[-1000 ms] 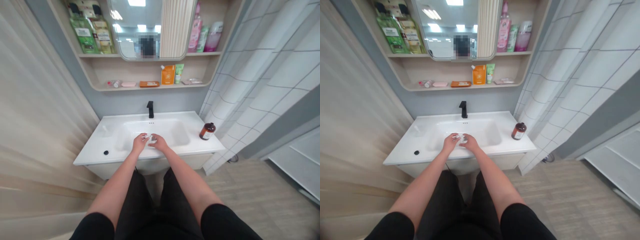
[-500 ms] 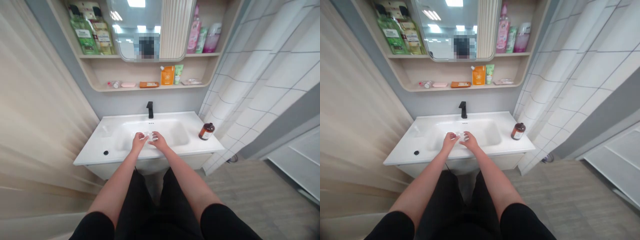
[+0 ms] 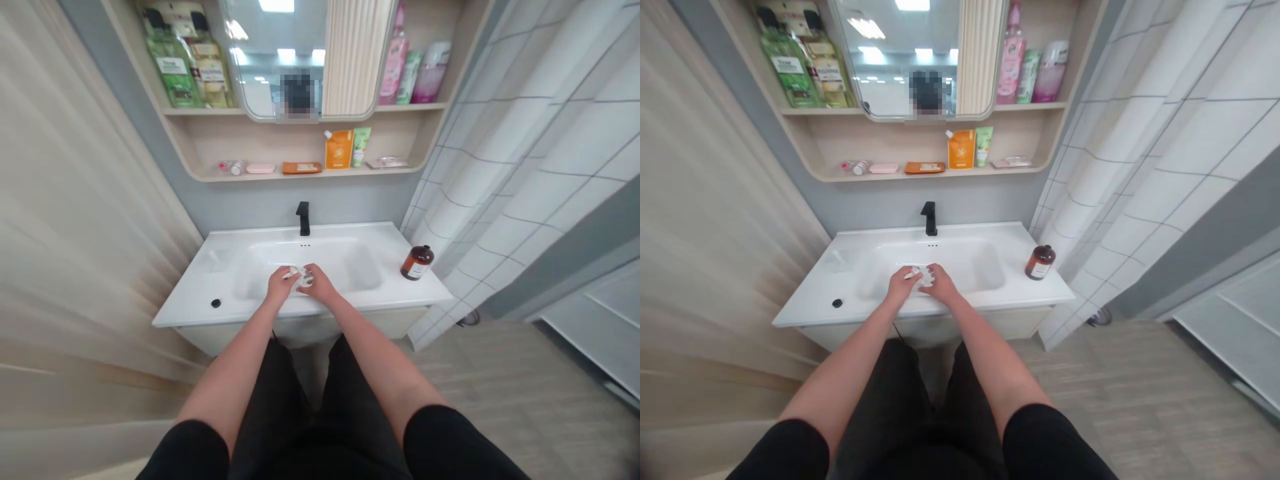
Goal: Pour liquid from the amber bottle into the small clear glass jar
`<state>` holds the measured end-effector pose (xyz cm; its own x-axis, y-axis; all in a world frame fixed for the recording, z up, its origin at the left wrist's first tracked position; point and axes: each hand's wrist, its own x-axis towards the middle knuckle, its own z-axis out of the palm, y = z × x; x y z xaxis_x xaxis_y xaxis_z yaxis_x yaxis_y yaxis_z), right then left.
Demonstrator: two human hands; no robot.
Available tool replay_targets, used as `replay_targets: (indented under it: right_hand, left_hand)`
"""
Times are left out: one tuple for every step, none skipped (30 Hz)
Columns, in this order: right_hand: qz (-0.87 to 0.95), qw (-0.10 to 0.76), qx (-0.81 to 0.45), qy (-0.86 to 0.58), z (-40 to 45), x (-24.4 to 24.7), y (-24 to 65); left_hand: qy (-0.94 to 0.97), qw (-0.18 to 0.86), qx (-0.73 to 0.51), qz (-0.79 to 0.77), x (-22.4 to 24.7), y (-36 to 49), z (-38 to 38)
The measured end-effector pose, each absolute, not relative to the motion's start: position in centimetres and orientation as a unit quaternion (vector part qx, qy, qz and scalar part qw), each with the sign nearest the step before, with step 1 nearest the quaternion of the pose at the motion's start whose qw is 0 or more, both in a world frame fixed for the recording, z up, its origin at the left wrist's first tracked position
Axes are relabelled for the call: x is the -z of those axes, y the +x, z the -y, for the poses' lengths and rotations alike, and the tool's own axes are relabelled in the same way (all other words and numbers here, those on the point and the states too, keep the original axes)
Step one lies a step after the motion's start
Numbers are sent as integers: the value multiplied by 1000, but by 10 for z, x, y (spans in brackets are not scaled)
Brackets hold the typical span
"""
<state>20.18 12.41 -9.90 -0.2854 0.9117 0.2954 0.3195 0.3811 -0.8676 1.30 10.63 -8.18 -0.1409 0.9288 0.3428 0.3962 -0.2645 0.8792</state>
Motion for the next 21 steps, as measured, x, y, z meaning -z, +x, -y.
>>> replay_targets:
  right_hand:
    - [711, 418, -372, -425, -125, 99, 202]
    - [705, 418, -387, -424, -125, 99, 203]
    - [699, 417, -397, -424, -126, 99, 203]
    - [694, 417, -404, -426, -127, 98, 203]
    - [688, 418, -408, -429, -128, 98, 203]
    - [684, 420, -413, -431, -128, 98, 203]
    - [682, 421, -418, -427, -129, 98, 203]
    - [682, 422, -425, -420, -129, 98, 202]
    - [682, 423, -431, -412, -129, 98, 202]
    - [681, 425, -436, -407, -128, 98, 201]
    - [679, 427, -438, -406, -128, 98, 201]
    - [675, 429, -436, -412, -128, 98, 201]
    - [671, 432, -432, -421, -127, 99, 201]
    - [667, 433, -426, -431, -127, 99, 201]
    - [665, 433, -421, -440, -128, 100, 201]
    - [666, 432, -415, -444, -128, 100, 201]
    - [669, 431, -411, -445, -128, 101, 202]
    - [673, 430, -407, -444, -129, 101, 202]
    - [677, 429, -403, -443, -129, 102, 203]
    - [680, 428, -399, -442, -129, 102, 203]
    - [683, 429, -395, -441, -129, 101, 204]
  left_hand:
    - [605, 272, -516, -541, 81, 13, -106]
    - [609, 281, -513, -536, 80, 12, -106]
    - [612, 283, -510, -534, 79, 13, -106]
    - [615, 280, -506, -535, 79, 14, -106]
    - [617, 276, -504, -538, 79, 15, -106]
    - [617, 269, -503, -543, 78, 17, -107]
    - [616, 262, -503, -546, 77, 18, -108]
    - [615, 253, -507, -548, 76, 18, -108]
    - [615, 240, -513, -549, 73, 15, -108]
    - [613, 224, -522, -550, 69, 11, -108]
    - [609, 202, -533, -552, 63, 3, -107]
    - [602, 176, -544, -557, 57, -8, -105]
    - [594, 147, -551, -568, 50, -23, -102]
    - [581, 114, -557, -583, 42, -40, -98]
    - [576, 88, -554, -595, 34, -60, -93]
    - [573, 66, -545, -608, 26, -82, -87]
    - [567, 42, -535, -625, 19, -105, -80]
    - [548, 17, -530, -647, 12, -128, -73]
    - [531, -7, -521, -669, 6, -150, -65]
    - [506, -32, -514, -692, 1, -171, -58]
    - [463, -54, -500, -730, -3, -190, -51]
